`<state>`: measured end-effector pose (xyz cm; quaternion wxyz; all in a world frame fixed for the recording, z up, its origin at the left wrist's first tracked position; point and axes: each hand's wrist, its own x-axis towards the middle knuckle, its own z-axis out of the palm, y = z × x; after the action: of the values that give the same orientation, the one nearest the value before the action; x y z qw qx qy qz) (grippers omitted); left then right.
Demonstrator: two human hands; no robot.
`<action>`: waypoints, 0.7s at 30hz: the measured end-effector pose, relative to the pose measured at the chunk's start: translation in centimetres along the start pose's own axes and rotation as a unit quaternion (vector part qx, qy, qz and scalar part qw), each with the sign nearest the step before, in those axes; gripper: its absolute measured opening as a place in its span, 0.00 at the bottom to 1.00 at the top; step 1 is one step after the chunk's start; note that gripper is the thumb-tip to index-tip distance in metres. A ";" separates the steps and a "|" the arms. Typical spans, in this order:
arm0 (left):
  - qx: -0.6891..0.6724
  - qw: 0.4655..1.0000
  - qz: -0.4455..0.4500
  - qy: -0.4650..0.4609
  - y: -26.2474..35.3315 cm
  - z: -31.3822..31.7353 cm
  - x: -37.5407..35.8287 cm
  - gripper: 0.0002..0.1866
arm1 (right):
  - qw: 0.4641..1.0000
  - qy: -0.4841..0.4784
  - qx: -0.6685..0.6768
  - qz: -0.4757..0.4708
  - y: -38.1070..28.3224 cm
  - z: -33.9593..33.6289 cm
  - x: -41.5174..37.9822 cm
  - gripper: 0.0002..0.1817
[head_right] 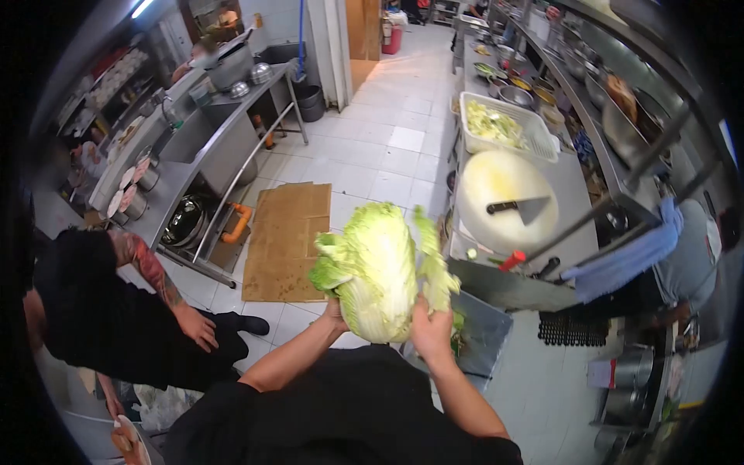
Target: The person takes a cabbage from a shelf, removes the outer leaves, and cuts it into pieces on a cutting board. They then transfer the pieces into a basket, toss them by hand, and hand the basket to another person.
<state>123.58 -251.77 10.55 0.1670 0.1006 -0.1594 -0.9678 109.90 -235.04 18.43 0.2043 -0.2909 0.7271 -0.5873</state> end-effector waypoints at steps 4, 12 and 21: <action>-0.083 0.995 -0.024 -0.042 1.7 -0.7 4.0 0.46 | 0.982 0.077 0.164 0.058 1.9 1.7 2.6 0.22; 0.017 0.970 -0.242 0.012 2.4 -1.1 12.5 0.47 | 0.815 0.053 0.500 0.288 6.6 0.2 4.1 0.21; 0.111 0.931 -0.283 -0.200 10.3 -1.6 21.1 0.55 | 0.933 0.287 0.145 0.161 0.2 0.3 5.1 0.64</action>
<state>107.50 -268.93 9.65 -0.1616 -0.0365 -0.2612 -0.9510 106.24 -238.63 18.42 0.1186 0.0442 0.6987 -0.7041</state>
